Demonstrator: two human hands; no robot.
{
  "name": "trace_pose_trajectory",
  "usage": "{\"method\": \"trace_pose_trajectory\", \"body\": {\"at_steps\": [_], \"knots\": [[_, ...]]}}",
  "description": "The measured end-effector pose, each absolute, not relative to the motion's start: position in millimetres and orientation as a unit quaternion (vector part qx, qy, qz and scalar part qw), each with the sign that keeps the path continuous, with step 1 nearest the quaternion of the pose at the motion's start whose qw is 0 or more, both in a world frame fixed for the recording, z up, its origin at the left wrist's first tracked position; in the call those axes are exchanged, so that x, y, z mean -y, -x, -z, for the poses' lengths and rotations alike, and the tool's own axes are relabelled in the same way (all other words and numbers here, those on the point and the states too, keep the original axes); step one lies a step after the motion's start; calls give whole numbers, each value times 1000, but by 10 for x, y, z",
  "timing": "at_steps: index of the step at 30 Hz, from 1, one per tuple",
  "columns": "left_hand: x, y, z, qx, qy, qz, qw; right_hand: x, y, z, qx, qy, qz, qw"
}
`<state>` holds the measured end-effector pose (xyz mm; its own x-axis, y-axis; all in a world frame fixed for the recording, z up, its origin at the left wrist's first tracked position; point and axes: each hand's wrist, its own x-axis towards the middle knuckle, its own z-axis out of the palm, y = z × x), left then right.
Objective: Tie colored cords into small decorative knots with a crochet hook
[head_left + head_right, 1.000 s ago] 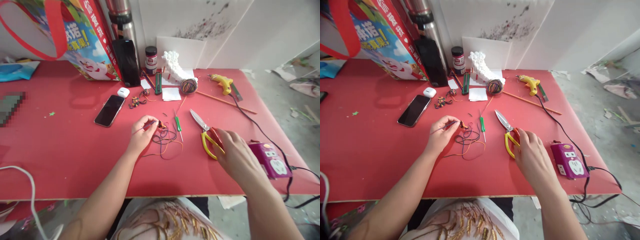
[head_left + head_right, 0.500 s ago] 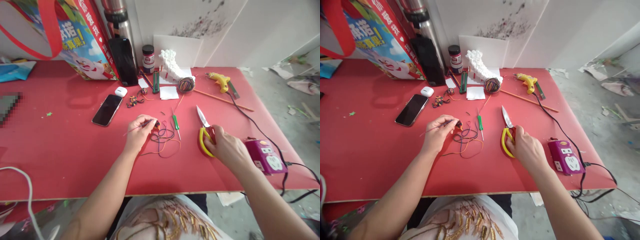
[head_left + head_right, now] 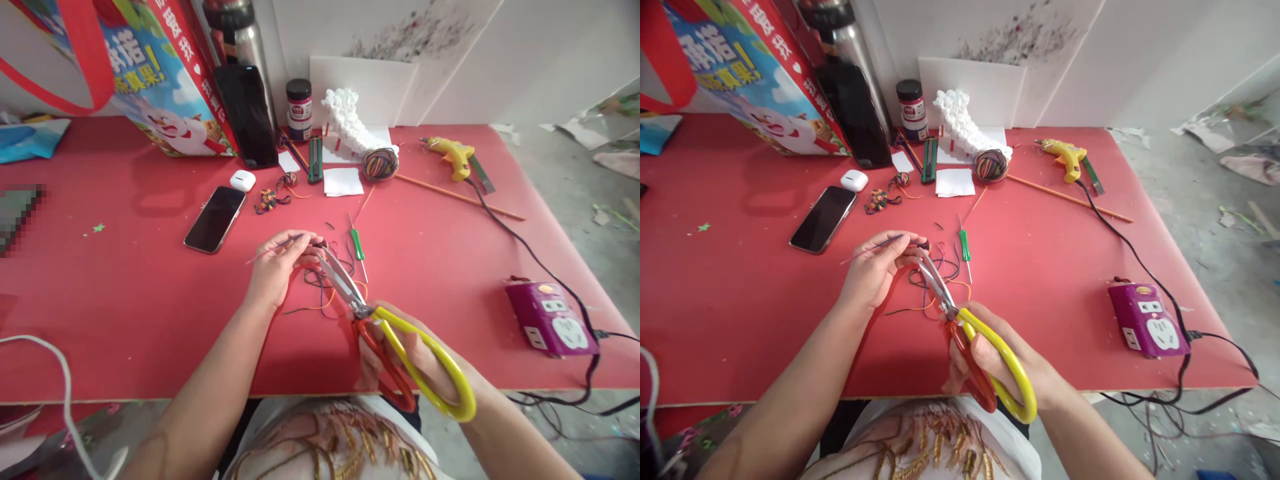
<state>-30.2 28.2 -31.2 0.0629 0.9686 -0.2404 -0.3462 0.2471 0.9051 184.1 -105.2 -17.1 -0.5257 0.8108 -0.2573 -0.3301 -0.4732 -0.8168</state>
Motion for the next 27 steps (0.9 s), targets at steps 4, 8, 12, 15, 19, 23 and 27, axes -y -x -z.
{"method": "trace_pose_trajectory", "body": {"at_steps": [4,8,12,15,19,23,27], "knots": [[-299,331,321,-442,-314,-515,664,970,-1752,234,335,329,-799,376],[-311,352,320,-422,-294,-513,688,920,-1699,259,325,315,-799,397],[-314,347,310,-405,-281,-511,704,869,-1659,237,315,324,-803,389],[-313,341,309,-400,-276,-505,713,834,-1642,227,320,327,-799,390],[-307,343,316,-396,-269,-506,718,814,-1618,244,323,335,-789,402],[-299,345,323,-394,-275,-504,718,808,-1594,259,315,341,-788,404],[-298,347,337,-391,-276,-506,717,797,-1584,252,316,345,-784,408]]}}
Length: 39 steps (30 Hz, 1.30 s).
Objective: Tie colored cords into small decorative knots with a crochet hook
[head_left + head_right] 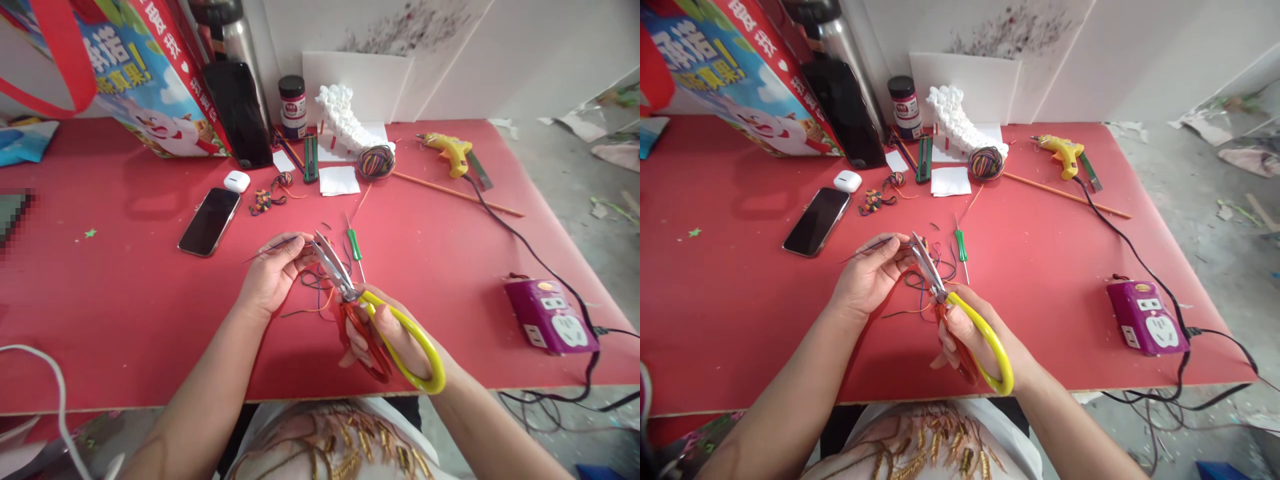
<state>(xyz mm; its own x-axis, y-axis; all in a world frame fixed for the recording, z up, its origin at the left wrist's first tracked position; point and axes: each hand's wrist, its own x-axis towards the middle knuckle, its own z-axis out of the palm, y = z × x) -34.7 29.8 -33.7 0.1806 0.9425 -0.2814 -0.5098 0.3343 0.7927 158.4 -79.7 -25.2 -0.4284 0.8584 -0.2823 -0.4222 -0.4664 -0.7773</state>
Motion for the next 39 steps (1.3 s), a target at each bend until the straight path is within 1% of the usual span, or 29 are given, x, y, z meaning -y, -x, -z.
{"method": "trace_pose_trajectory", "body": {"at_steps": [19,24,26,27,28,30,31,34,39], "knots": [[-300,345,362,-382,-286,-506,718,735,-1511,167,315,396,-767,394],[-304,353,360,-399,-263,-513,714,797,-1560,170,346,442,-730,390],[-311,370,355,-411,-249,-520,706,831,-1676,178,412,505,-654,385],[-317,380,348,-421,-237,-525,701,840,-1755,181,462,553,-583,376],[-326,389,337,-433,-218,-531,695,841,-1842,183,510,617,-486,350],[-361,400,294,-466,-159,-537,685,820,-2021,177,561,731,-283,267],[-390,400,258,-483,-125,-531,685,801,-2104,171,570,763,-214,216],[-529,376,92,-516,-55,-483,705,732,-2291,148,587,794,-120,107],[-729,337,-145,-444,-142,-477,745,668,-2384,140,612,789,-43,31]]}}
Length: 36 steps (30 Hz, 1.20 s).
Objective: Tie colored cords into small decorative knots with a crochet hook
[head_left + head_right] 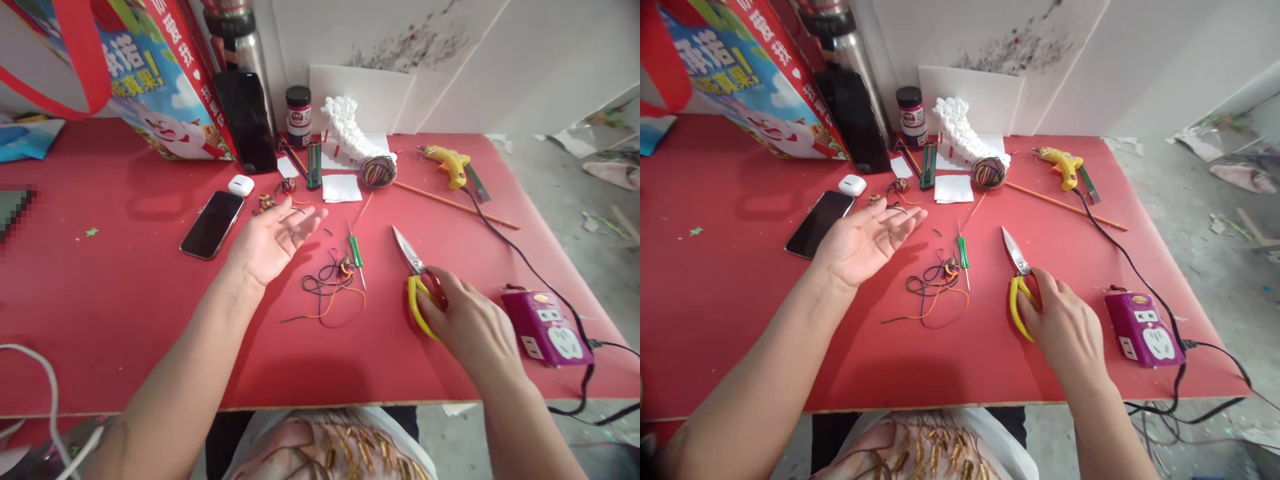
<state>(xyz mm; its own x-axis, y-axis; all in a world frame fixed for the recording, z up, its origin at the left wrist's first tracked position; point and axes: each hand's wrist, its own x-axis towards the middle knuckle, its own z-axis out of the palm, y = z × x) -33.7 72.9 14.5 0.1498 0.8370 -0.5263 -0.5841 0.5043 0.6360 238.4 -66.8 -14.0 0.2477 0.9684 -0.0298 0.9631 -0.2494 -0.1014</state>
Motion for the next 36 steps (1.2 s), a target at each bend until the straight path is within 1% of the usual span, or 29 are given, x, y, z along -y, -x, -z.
{"method": "trace_pose_trajectory", "body": {"at_steps": [4,6,8,11,13,17,20,23,26,28,30,31,34,36], "knots": [[-573,331,25,-468,-231,-415,745,673,-2387,87,654,756,-29,1],[-441,313,179,-499,-325,-427,680,659,-2358,26,673,739,-7,37],[-338,286,300,-512,-404,-439,618,599,-2277,-35,695,712,-4,101],[-277,254,378,-509,-491,-415,572,392,-2054,-62,752,631,-90,169],[-278,252,384,-503,-542,-407,537,200,-1891,-21,782,571,-178,177],[-293,266,397,-491,-586,-409,498,-136,-1725,102,789,543,-264,116],[-299,256,435,-487,-588,-404,504,-265,-1737,150,777,548,-288,112],[-315,224,470,-482,-580,-404,517,-327,-1761,203,719,557,-376,175],[-338,192,484,-459,-572,-405,546,-352,-1732,301,614,535,-505,286],[-353,175,493,-436,-577,-403,561,-348,-1684,371,563,510,-547,351],[-366,162,512,-433,-588,-404,551,-333,-1633,425,552,510,-540,379],[-372,156,524,-438,-595,-405,539,-324,-1612,443,564,521,-514,383],[-384,134,557,-456,-613,-407,500,-294,-1579,474,650,546,-363,384],[-390,118,564,-459,-620,-416,482,-271,-1572,479,707,533,-262,384]]}}
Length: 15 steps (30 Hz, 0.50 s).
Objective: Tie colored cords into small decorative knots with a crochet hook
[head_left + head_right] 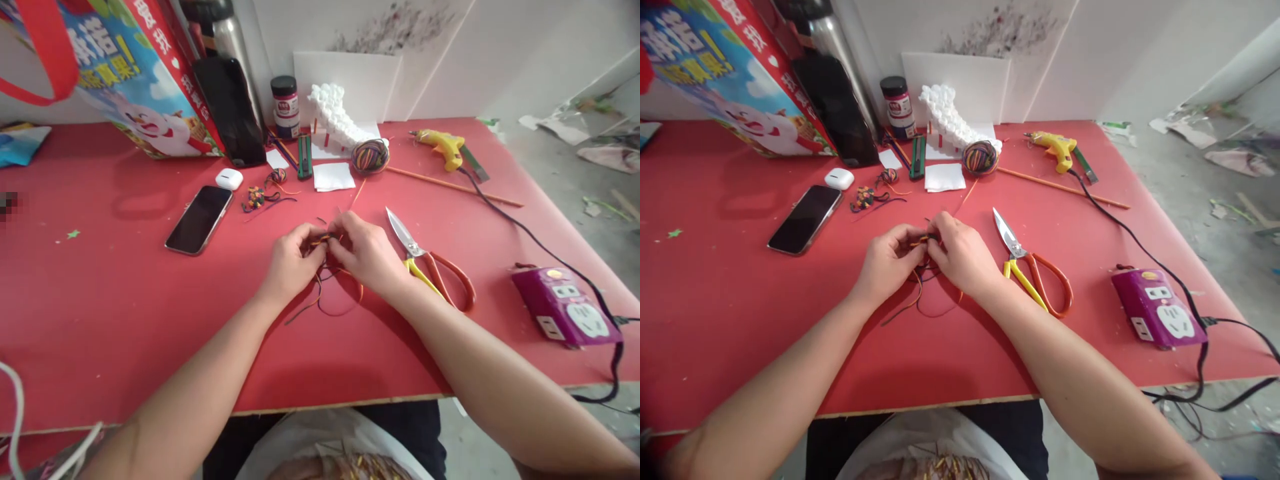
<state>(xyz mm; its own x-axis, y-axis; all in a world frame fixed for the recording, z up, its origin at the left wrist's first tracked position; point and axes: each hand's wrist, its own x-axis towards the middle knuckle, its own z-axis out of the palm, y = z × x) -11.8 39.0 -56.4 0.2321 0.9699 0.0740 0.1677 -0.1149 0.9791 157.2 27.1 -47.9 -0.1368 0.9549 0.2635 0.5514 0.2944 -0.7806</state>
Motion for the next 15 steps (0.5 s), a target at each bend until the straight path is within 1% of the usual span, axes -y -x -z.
{"method": "trace_pose_trajectory", "body": {"at_steps": [2,5,7,10,13,15], "knots": [[-398,107,559,-446,-617,-436,480,-238,-1568,472,739,504,-218,390],[-414,114,553,-405,-616,-472,483,-186,-1566,433,737,458,-246,431],[-419,131,552,-386,-638,-493,449,-168,-1580,389,686,448,-326,472],[-407,163,536,-380,-688,-502,360,-182,-1623,322,553,439,-493,509],[-382,182,494,-366,-727,-516,266,-216,-1657,279,456,390,-618,508],[-367,185,459,-358,-739,-518,239,-229,-1659,270,420,358,-674,490]]}}
